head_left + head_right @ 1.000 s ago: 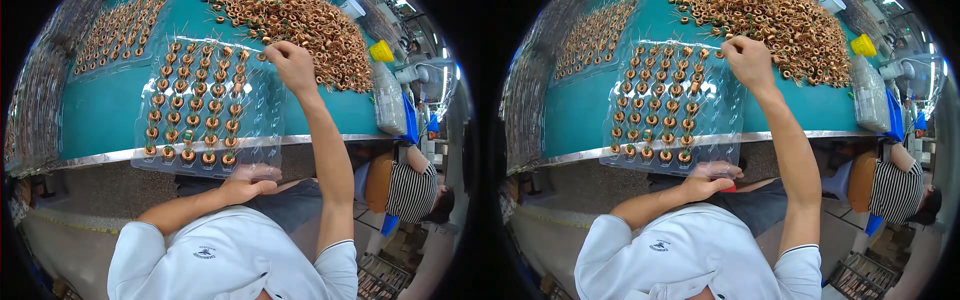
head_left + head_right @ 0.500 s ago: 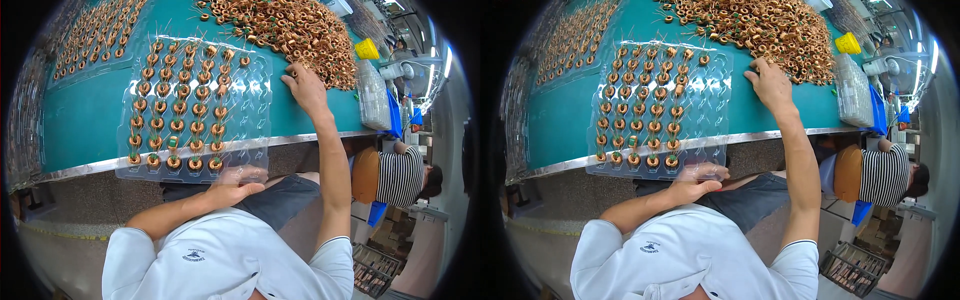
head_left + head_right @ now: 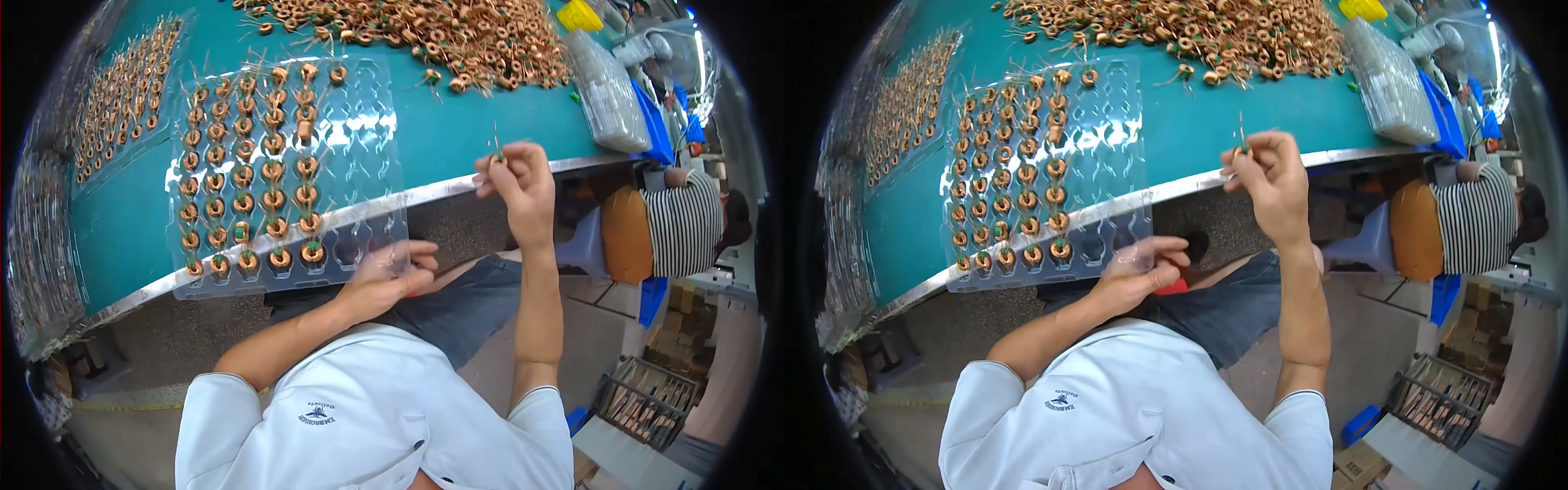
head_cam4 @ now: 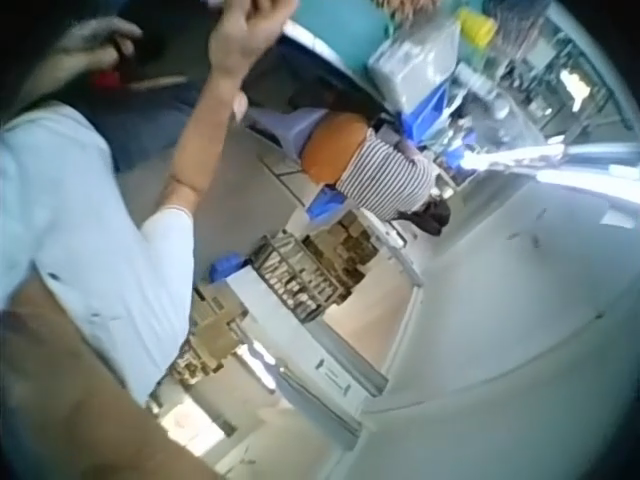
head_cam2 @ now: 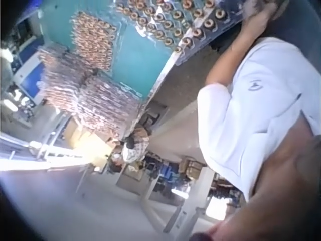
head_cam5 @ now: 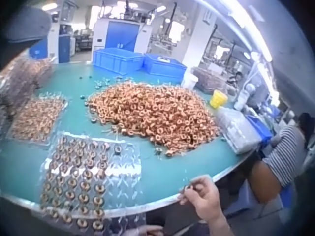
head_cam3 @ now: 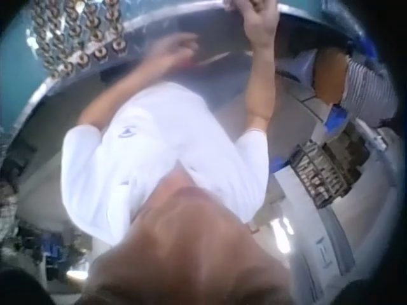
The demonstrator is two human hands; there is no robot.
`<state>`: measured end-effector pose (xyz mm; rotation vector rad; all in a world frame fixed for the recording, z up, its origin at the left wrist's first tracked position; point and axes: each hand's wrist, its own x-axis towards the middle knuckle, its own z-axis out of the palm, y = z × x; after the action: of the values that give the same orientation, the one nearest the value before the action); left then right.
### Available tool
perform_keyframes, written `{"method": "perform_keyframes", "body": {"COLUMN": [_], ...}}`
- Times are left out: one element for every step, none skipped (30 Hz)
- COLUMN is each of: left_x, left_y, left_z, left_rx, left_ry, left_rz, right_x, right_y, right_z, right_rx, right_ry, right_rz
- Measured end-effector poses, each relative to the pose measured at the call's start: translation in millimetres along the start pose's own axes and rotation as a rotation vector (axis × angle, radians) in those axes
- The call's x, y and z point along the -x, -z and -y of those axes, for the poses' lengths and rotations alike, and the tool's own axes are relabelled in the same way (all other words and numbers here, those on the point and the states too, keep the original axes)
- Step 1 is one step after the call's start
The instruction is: Assembling toroidal electronic components by trimming wires with cutters and placing them into a plastic sorting tray.
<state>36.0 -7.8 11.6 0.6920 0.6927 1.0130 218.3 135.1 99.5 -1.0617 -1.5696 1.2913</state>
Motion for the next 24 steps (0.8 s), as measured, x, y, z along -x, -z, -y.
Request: {"method": "perform_keyframes", "body": {"left_x": [-5.1,-10.8,-15.4,-21.1,-25.6,-29.0,-31.9,-34.3,-35.2,-34.4,-33.6,-34.0,-34.1,-33.3,-33.1,-32.5,-31.7,-30.4,-29.3,-28.3,-27.9,-27.9,-28.7,-30.8], "left_y": [-2.4,-4.4,-11.2,-14.0,-17.3,-23.2,-26.1,-28.6,-31.8,-36.2,-36.8,-36.4,-36.8,-38.3,-42.6,-45.5,-46.5,-47.0,-47.9,-49.8,-55.1,-58.9,-60.6,-61.6], "left_z": [4.5,8.4,3.3,5.8,9.1,9.7,12.8,16.2,19.0,20.3,25.5,29.0,31.7,34.4,33.9,34.3,36.3,37.8,38.7,39.4,37.3,36.0,35.8,35.0], "left_rx": [-0.023,-0.01,0.009,0.004,-0.001,-0.009,-0.02,-0.068,-0.118,-0.125,-0.136,-0.167,-0.197,-0.207,-0.222,-0.235,-0.243,-0.223,-0.202,-0.207,-0.13,-0.052,-0.054,-0.047], "left_ry": [-0.032,-0.035,-0.025,-0.021,-0.016,0.008,0.031,0.044,0.053,0.075,0.091,0.104,0.116,0.126,0.134,0.141,0.148,0.163,0.178,0.183,0.183,0.182,0.189,0.193], "left_rz": [-0.023,-0.041,-0.049,-0.042,-0.035,-0.064,-0.059,-0.056,-0.052,-0.065,-0.06,-0.061,-0.062,-0.059,-0.078,-0.098,-0.096,-0.116,-0.136,-0.137,-0.162,-0.187,-0.183,-0.2], "right_x": [20.1,39.3,57.1,73.2,88.6,100.4,109.6,117.4,123.5,127.5,131.4,133.6,136.7,140.6,143.4,145.6,148.4,149.7,151.2,152.5,153.9,154.8,155.5,153.8], "right_y": [3.5,6.2,9.8,14.5,16.6,17.6,19.2,22.8,26.0,27.6,31.1,35.6,38.5,38.5,37.3,35.6,33.7,30.4,29.0,29.7,30.8,32.3,34.5,36.3], "right_z": [-4.0,-8.7,-13.0,-17.8,-22.5,-28.3,-36.8,-41.7,-45.5,-47.8,-51.5,-54.5,-57.0,-60.0,-62.9,-65.1,-65.9,-63.8,-63.4,-67.9,-73.3,-77.2,-79.7,-80.3], "right_rx": [-0.056,-0.114,-0.143,-0.138,-0.14,-0.145,-0.191,-0.187,-0.184,-0.158,-0.172,-0.149,-0.125,-0.137,-0.108,-0.078,-0.086,-0.124,-0.162,-0.168,-0.117,-0.065,-0.067,-0.005], "right_ry": [-0.031,-0.061,-0.087,-0.114,-0.159,-0.2,-0.171,-0.212,-0.249,-0.277,-0.281,-0.282,-0.282,-0.282,-0.243,-0.205,-0.205,-0.265,-0.325,-0.325,-0.301,-0.277,-0.28,-0.253], "right_rz": [0.025,0.051,0.096,0.154,0.165,0.176,0.21,0.233,0.259,0.26,0.246,0.28,0.316,0.306,0.259,0.212,0.204,0.15,0.097,0.094,0.057,0.02,0.012,0.003]}}
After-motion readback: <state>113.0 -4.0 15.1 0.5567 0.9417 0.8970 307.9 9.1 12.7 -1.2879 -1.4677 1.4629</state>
